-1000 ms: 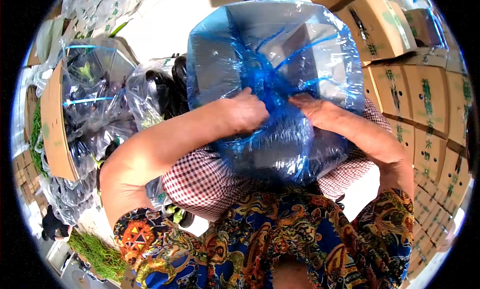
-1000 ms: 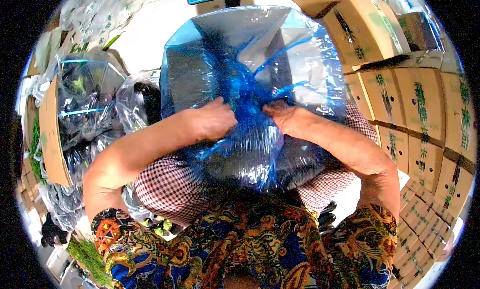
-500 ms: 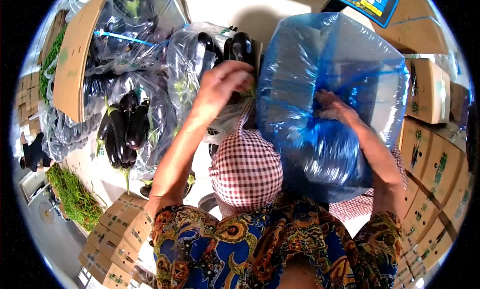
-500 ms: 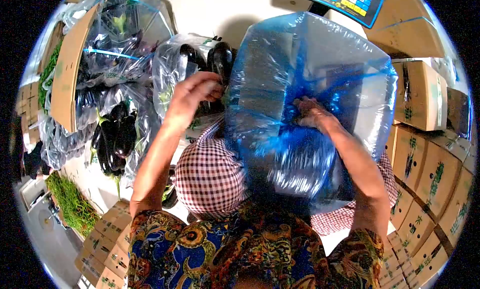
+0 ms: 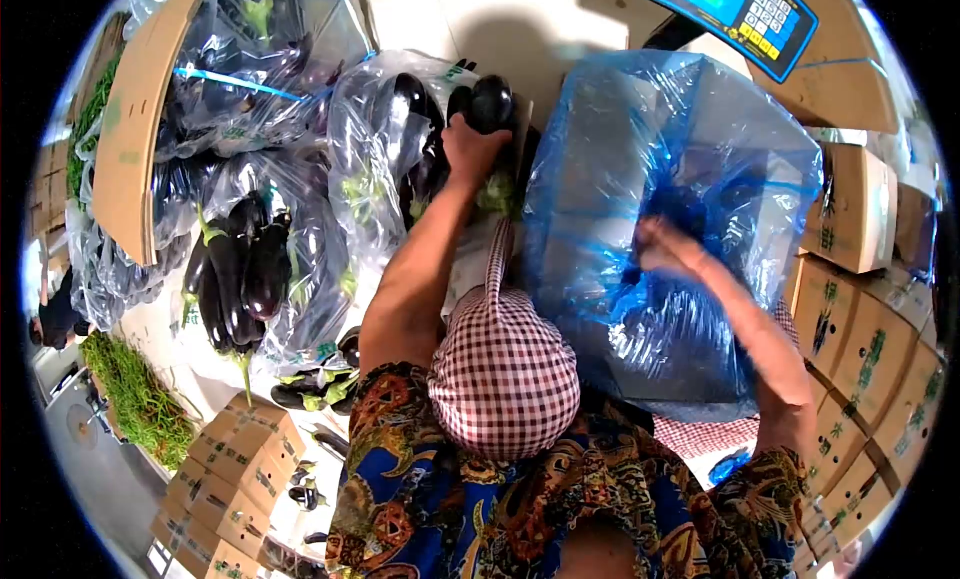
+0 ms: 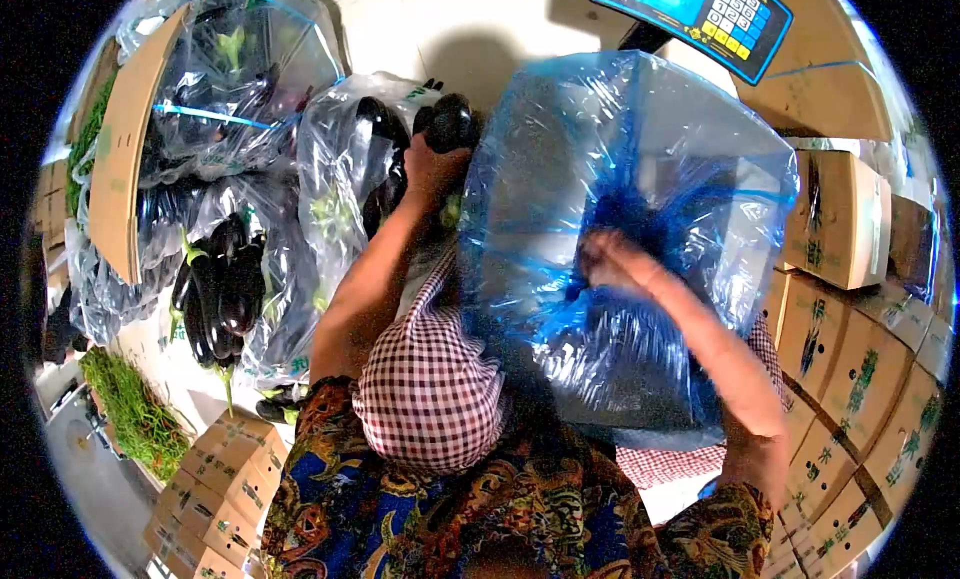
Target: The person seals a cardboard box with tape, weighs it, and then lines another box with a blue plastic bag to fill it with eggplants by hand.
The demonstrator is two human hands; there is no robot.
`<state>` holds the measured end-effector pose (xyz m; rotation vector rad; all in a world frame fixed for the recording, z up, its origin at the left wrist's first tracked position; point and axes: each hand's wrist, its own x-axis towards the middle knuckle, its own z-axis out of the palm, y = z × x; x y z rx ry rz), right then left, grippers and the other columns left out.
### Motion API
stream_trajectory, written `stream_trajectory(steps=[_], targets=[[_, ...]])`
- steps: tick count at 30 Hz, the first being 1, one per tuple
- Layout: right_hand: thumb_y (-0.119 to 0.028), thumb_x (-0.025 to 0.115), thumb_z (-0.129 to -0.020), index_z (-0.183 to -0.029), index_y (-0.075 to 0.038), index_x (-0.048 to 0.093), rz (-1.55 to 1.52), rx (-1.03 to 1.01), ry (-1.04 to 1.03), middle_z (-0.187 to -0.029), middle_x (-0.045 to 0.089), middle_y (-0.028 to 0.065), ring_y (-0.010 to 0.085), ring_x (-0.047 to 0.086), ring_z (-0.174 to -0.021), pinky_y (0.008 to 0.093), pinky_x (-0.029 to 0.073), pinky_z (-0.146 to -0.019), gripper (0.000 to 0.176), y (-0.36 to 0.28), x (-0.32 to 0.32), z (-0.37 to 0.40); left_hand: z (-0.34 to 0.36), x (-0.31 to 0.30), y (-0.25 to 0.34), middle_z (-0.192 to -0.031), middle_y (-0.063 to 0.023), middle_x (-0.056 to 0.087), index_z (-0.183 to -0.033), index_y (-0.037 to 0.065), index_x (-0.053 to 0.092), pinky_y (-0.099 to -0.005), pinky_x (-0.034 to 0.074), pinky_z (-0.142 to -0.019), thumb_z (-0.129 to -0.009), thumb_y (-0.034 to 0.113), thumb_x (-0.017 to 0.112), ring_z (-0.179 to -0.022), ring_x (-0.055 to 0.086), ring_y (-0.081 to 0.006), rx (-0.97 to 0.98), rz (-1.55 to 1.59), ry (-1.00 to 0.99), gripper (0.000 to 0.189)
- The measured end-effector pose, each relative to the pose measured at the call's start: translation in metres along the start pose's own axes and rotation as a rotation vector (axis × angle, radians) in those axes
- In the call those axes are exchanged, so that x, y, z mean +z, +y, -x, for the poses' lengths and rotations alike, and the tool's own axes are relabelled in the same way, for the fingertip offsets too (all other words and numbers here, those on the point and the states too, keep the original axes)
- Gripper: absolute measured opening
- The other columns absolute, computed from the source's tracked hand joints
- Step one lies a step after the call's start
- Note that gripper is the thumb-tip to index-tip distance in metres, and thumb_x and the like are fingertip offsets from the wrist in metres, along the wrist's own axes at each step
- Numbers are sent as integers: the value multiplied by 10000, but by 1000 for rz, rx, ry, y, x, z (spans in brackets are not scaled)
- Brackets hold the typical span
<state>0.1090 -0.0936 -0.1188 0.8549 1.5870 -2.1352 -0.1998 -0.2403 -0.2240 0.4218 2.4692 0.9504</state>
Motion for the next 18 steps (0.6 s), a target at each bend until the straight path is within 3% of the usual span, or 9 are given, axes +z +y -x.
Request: stream_trajectory(steps=[1,5,6,9,10,12,14,17,18], targets=[[-98,530,-878,-940,-61,644,-279,72,20,-933,620,70,204,570,-803,335,483,-717,136,32,1,4,-8,0,-18,-986,-177,641,-1139,-24,539,-414,491,-857,-518,325,860,-924,615,-361,54,191,-31,782],[-170,471,-905,-971,-75,662,1443,290,-228,-1053,633,174,301,625,-930,430,497,-778,223,-19,40,5,29,-95,29,-1176,-91,600,-1241,18,499,-329,455,-936,-774,-139,547,-1060,573,-202,25,1177,-413,495],[-215,484,-896,-968,-91,664,1385,394,-189,-1109,628,156,274,611,-1013,430,486,-837,230,-22,38,3,30,-115,36,-1174,-79,598,-1269,26,483,-328,444,-949,-759,-123,568,-1079,566,-201,57,1238,-458,538],[-179,446,-894,-935,-65,640,1109,136,238,-993,634,183,307,588,-1007,412,453,-879,229,34,19,-15,31,-162,42,-1214,-80,583,-1302,42,464,-364,394,-1028,-779,-36,594,-1146,539,-214,81,1439,-574,545],[-137,382,-913,-863,-35,622,1491,-207,-178,-927,630,181,317,585,-990,429,453,-873,266,19,7,-2,32,-171,43,-1208,-87,586,-1301,39,463,-371,403,-1022,-786,-1,608,-1139,545,-223,64,1499,-569,536],[-122,479,-872,-851,-11,604,922,-205,35,-892,630,174,292,609,-884,402,476,-785,169,-1,11,-1,34,-187,40,-1173,-111,601,-1292,30,468,-387,447,-982,-798,112,652,-1099,575,-248,54,1558,-541,534],[-154,575,-853,-977,-3,598,129,112,304,-874,637,158,286,632,-773,366,511,-717,197,2,11,1,50,-199,60,-1161,-166,604,-1265,4,489,-417,497,-935,-778,210,698,-1065,596,-297,35,1655,-571,569],[-227,557,-895,-1044,-40,600,1494,-165,108,-889,645,147,298,635,-781,373,520,-727,243,-29,20,25,75,-210,90,-1162,-227,592,-1263,-15,485,-478,526,-897,-762,311,723,-1097,575,-362,21,1736,-636,643],[-273,556,-898,-1093,-87,606,1442,-29,160,-899,643,148,299,619,-815,395,494,-747,273,-51,35,42,80,-211,95,-1181,-238,575,-1281,-13,467,-475,534,-884,-760,330,727,-1100,573,-364,12,1744,-633,676]])
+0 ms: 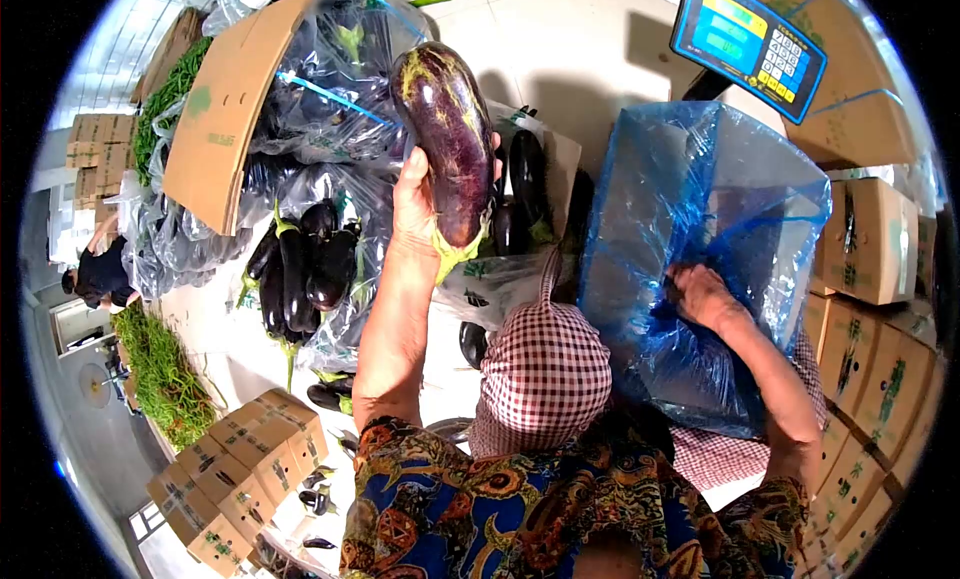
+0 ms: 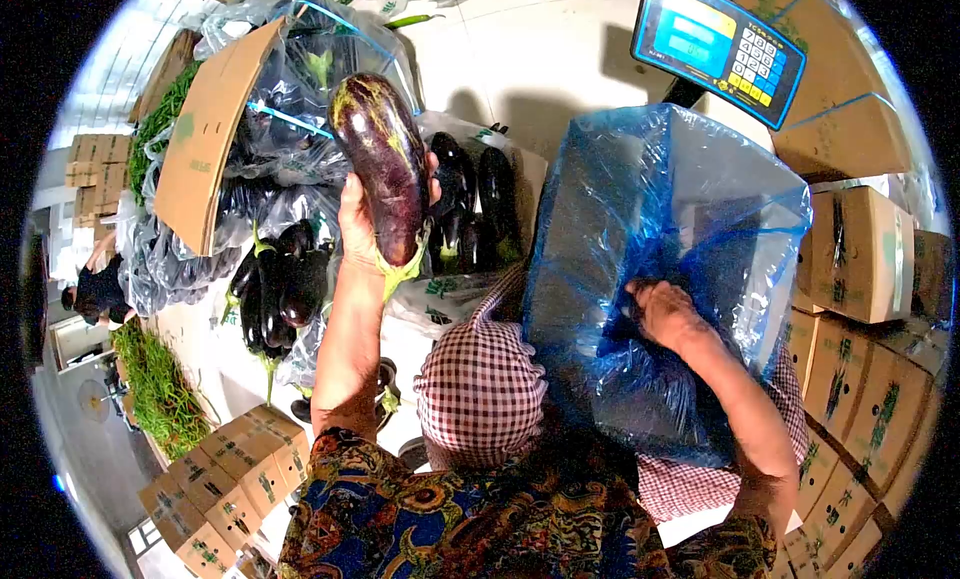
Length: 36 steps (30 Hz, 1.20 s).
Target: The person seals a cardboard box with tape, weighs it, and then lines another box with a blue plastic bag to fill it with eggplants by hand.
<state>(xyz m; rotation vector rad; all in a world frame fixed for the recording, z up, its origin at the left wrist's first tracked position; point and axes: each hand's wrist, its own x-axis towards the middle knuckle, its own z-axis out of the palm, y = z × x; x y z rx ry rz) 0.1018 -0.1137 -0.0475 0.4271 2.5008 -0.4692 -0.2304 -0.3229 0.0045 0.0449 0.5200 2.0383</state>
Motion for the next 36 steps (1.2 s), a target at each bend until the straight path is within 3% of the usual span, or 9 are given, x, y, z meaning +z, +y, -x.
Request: stream_trajectory(steps=[1,3,8,9,12,16,28,32,36], targets=[[-314,546,-908,-1160,-89,586,169,-45,-139,-933,651,169,307,622,-836,420,481,-766,340,-12,-24,12,2,7,-1,-1201,-248,559,-1298,-11,449,-472,542,-871,-757,350,732,-1103,570,-365,1,12,7,709],[-281,576,-896,-1144,-41,587,-155,-251,-25,-916,654,186,318,640,-814,415,494,-749,345,-6,-23,11,3,22,3,-1318,-275,447,-1376,-2,345,-459,550,-861,-834,430,639,-1121,553,-377,0,-41,-130,753],[-176,626,-858,-1024,2,632,-751,-21,15,-913,659,194,306,657,-812,357,507,-726,243,-28,-75,20,8,56,0,-1311,-254,467,-1370,1,354,-466,555,-846,-904,466,517,-1117,554,-380,15,-49,-146,678],[-174,626,-854,-1028,-1,633,-767,2,71,-915,662,197,314,657,-816,366,507,-732,246,-26,-72,19,10,52,2,-1256,-195,537,-1346,9,397,-429,538,-873,-911,349,557,-1087,580,-326,53,-155,-61,575],[-161,624,-841,-1050,-4,629,-535,-33,156,-938,660,203,341,649,-823,391,505,-740,262,-29,-70,33,13,65,8,-1128,-83,612,-1301,38,474,-322,472,-915,-749,103,733,-1000,603,-194,249,-809,59,613],[-102,577,-823,-1089,0,616,-486,-71,0,-937,648,211,357,632,-844,404,493,-751,287,-36,-80,42,26,79,7,-1092,-142,502,-1240,24,500,-381,427,-935,-577,239,846,-1052,515,-277,680,-1828,336,778],[-114,597,-849,-1157,-13,583,-372,-67,-18,-1065,618,233,390,610,-896,412,485,-821,325,-51,-103,75,65,76,21,-1138,-168,571,-1230,-33,477,-336,452,-909,-616,285,831,-1025,574,-241,527,-1545,551,777],[-94,588,-853,-1149,-9,584,-344,-41,-8,-1015,633,226,373,622,-839,400,484,-816,308,-38,-81,74,86,43,20,-1092,-188,569,-1196,-28,492,-386,457,-896,-595,285,829,-1001,573,-309,544,-1761,638,757],[-86,583,-853,-1149,-15,583,-239,-131,44,-1028,637,212,368,627,-878,387,487,-833,304,-36,-76,70,143,-21,11,-1163,-187,557,-1254,-50,450,-355,429,-940,-640,246,823,-1071,549,-267,405,-1917,542,777]])
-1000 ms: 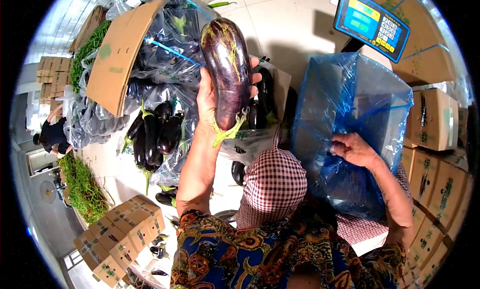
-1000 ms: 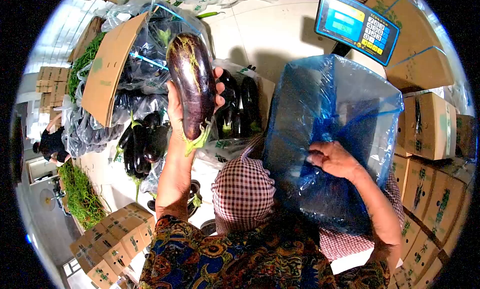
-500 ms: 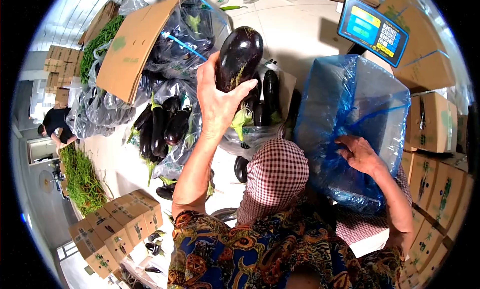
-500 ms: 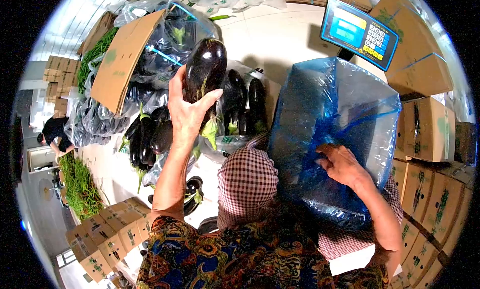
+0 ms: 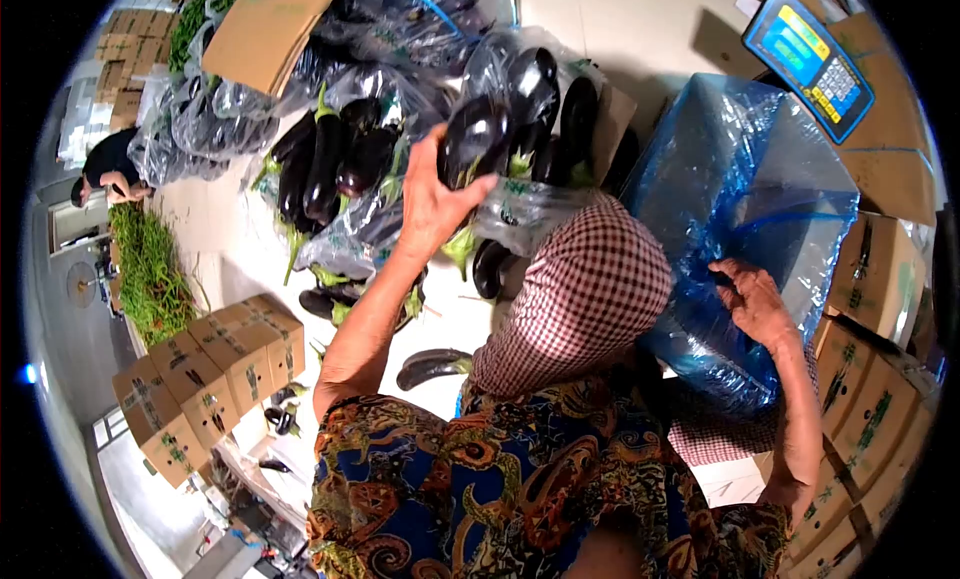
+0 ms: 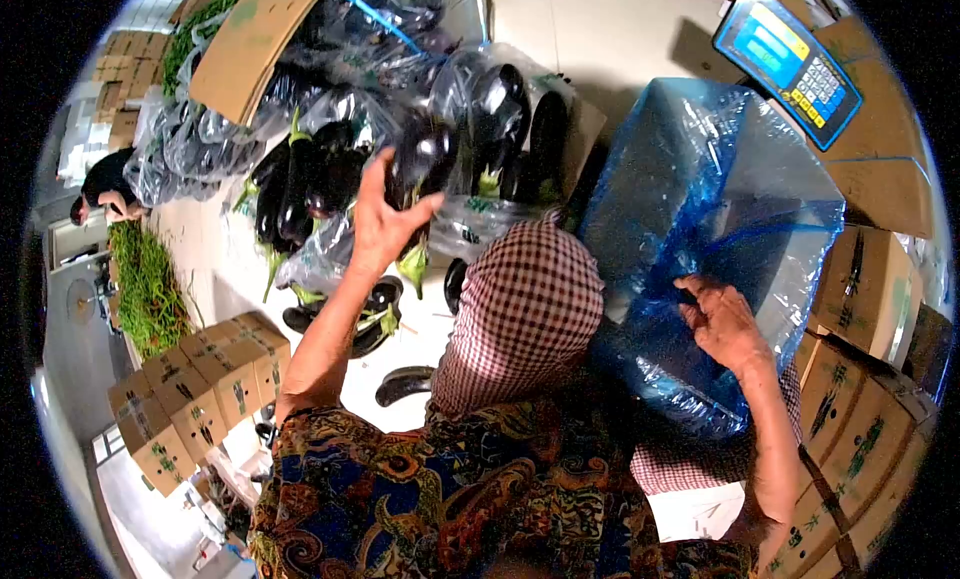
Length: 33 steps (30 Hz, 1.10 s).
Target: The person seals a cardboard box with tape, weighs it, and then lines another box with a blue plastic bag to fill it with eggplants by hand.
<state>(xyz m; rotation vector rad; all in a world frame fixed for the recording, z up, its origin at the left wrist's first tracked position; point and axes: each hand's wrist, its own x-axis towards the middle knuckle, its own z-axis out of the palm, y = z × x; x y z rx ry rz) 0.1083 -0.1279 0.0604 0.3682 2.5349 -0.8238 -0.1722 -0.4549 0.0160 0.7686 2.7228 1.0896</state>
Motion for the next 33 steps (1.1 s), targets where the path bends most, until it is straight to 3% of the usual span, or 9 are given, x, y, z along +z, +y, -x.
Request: stream_trajectory(steps=[5,11,14,15,18,23,27,30,33], targets=[[-77,595,-833,-1130,-6,587,-4,80,-6,-1041,640,203,366,630,-890,374,494,-820,306,11,8,-15,106,8,-113,-1109,-192,502,-1288,27,405,-416,441,-917,-606,146,815,-1056,516,-362,-105,-164,-197,805],[-143,604,-839,-1121,-56,609,-74,280,-146,-1016,636,211,396,594,-849,395,475,-826,295,64,37,-42,173,45,-195,-1166,-235,457,-1327,61,317,-477,463,-844,-619,317,817,-1009,520,-433,-666,-349,-303,905],[-213,592,-861,-1153,-64,589,1,257,-132,-998,631,217,385,571,-949,422,445,-876,328,51,33,-47,175,60,-189,-1149,-217,495,-1247,67,435,-490,454,-836,-720,293,720,-995,520,-425,-508,-549,-250,641],[-215,588,-863,-1159,-66,586,-16,296,-141,-1006,629,216,382,569,-959,425,442,-880,331,48,34,-50,158,54,-166,-1101,-200,540,-1153,61,535,-468,467,-813,-784,227,655,-950,547,-399,-354,-430,-186,422],[-224,590,-847,-1180,-66,569,16,323,-168,-1040,619,203,374,552,-996,427,431,-897,369,54,38,-54,93,56,-95,-903,-153,580,-1069,40,601,-387,484,-726,-845,143,582,-794,582,-295,-69,-82,48,247],[-223,624,-743,-1200,-40,525,243,151,-186,-1093,573,162,352,500,-1035,409,410,-917,502,91,72,-57,-22,98,-5,-927,-136,614,-1118,15,582,-313,475,-776,-827,133,612,-844,615,-258,-35,209,-107,316],[-215,633,-739,-1214,-54,518,264,111,-88,-1113,568,159,342,510,-1032,410,414,-918,515,89,77,-50,-91,194,-78,-1044,-219,548,-1210,21,490,-444,415,-871,-728,82,673,-975,509,-399,264,-57,189,520],[-182,573,-802,-1254,-85,506,221,63,-84,-1147,571,142,331,517,-1073,411,414,-937,468,91,73,-50,-112,205,-88,-1238,-167,431,-1325,48,355,-506,355,-917,-655,115,734,-1141,372,-395,-24,-291,110,773],[-262,506,-874,-1270,-52,478,162,189,-238,-1247,525,165,327,485,-1151,378,380,-975,449,119,90,-52,-119,202,-114,-1053,-178,539,-1175,87,535,-461,436,-802,-692,121,716,-943,517,-380,91,-208,149,517]])
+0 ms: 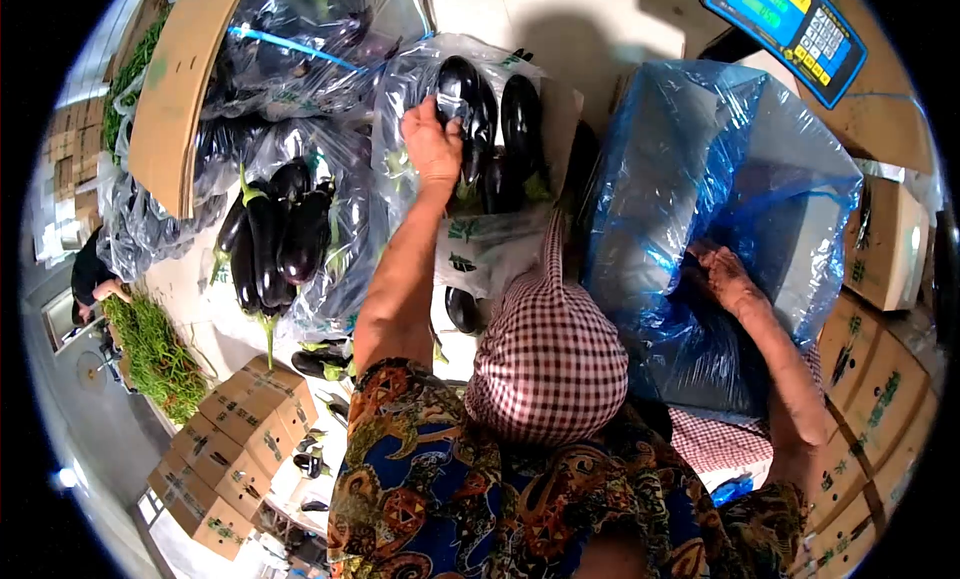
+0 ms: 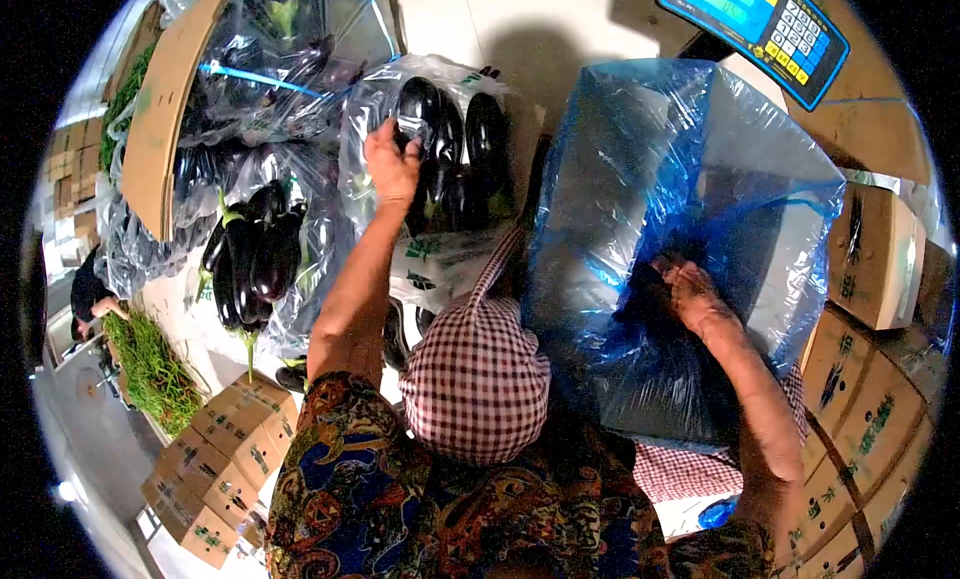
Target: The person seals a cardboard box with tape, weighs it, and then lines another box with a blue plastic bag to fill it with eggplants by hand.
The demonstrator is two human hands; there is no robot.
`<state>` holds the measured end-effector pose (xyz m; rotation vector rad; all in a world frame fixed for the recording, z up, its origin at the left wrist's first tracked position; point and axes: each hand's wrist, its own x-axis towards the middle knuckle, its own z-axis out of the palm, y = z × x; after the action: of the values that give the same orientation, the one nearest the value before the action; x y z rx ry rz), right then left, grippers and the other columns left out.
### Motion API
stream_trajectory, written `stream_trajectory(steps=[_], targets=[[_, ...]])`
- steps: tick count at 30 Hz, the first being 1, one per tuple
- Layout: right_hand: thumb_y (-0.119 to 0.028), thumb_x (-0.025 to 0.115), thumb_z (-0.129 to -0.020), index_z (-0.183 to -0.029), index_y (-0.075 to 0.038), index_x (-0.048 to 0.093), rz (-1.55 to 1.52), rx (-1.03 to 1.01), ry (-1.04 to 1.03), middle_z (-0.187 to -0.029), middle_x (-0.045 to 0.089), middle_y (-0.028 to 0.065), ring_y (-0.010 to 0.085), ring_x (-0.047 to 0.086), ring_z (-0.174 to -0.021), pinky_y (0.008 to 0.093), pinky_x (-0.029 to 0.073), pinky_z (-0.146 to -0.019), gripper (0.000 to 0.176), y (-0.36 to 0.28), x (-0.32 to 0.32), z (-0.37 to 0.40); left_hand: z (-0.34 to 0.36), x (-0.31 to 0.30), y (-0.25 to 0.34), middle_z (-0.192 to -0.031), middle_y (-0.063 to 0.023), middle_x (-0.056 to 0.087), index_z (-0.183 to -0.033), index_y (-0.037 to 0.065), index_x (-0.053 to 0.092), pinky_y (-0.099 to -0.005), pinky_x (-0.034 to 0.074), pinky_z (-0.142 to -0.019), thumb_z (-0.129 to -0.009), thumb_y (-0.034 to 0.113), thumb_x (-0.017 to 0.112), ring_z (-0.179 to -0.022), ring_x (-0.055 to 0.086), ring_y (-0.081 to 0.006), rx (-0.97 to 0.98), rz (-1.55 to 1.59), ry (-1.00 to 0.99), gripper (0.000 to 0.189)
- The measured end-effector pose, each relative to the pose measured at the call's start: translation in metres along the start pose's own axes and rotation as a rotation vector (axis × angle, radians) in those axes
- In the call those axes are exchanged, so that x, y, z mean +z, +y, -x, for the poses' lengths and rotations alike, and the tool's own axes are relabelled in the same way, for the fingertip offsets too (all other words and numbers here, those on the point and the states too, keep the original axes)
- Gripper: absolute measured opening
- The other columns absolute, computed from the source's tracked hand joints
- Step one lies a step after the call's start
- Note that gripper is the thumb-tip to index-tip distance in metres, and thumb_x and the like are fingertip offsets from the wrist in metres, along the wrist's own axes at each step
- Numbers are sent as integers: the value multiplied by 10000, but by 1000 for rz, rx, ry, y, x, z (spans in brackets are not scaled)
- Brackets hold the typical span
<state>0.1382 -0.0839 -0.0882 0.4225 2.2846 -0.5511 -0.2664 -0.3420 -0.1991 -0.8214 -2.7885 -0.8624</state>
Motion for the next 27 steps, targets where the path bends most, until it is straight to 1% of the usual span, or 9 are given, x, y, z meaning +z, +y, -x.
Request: stream_trajectory(steps=[2,5,8,13,15,17,21,24,27], targets=[[-233,496,-879,-1149,-52,539,-2,-55,41,-1128,584,154,295,548,-1026,345,436,-850,328,52,62,-13,-2,-11,-12,-781,-161,619,-929,84,603,-443,481,-592,-745,86,643,-650,595,-368,-59,-34,-47,189],[-187,462,-880,-1058,-68,589,99,-67,35,-1037,613,178,309,588,-945,363,468,-792,249,31,43,-24,-10,-42,-28,-714,-136,643,-745,69,591,-398,506,-618,-748,46,587,-650,635,-331,-19,112,-154,24],[-130,435,-872,-1009,-79,616,-20,-37,-39,-989,624,206,351,608,-935,424,492,-769,232,26,43,-32,-27,-79,-30,-710,-135,646,-759,59,586,-394,505,-618,-760,58,583,-659,636,-336,46,-51,81,3],[-179,455,-903,-1037,-71,612,-234,-23,-66,-1062,623,192,371,615,-933,430,510,-787,233,7,32,-27,-54,-113,-39,-819,-151,607,-946,19,578,-385,494,-645,-752,165,692,-676,588,-292,-91,222,151,269],[-175,477,-896,-1044,-76,612,-58,5,-152,-1062,630,188,372,621,-937,445,509,-798,224,-25,13,-29,-38,-105,23,-1110,-184,548,-1263,16,455,-392,443,-839,-681,256,809,-981,519,-331,282,-161,-63,723],[-157,499,-889,-1084,-82,602,16,-81,-186,-1032,641,198,375,626,-953,460,515,-805,233,-19,19,-33,-19,-79,38,-1206,-165,507,-1358,131,394,-424,408,-899,-628,200,813,-1091,448,-359,296,-236,-306,845],[-206,656,-753,-986,-61,640,-178,-35,-15,-980,639,217,374,627,-900,437,507,-796,275,-19,21,-25,-11,-49,3,-906,-107,627,-999,105,601,-427,503,-655,-729,126,701,-733,612,-327,93,-294,-539,288],[-172,635,-767,-962,-60,644,-150,-6,-30,-977,643,209,374,622,-907,439,504,-773,225,-10,28,-27,-18,-64,-37,-753,-144,634,-880,118,601,-467,497,-616,-747,192,655,-681,636,-359,208,-221,-292,161],[-161,628,-770,-941,-63,650,-142,-42,-26,-942,650,197,362,629,-894,429,507,-755,198,-21,7,-23,-44,-105,-74,-758,-150,657,-858,94,612,-435,512,-630,-747,167,631,-694,642,-359,-87,-271,46,135]])
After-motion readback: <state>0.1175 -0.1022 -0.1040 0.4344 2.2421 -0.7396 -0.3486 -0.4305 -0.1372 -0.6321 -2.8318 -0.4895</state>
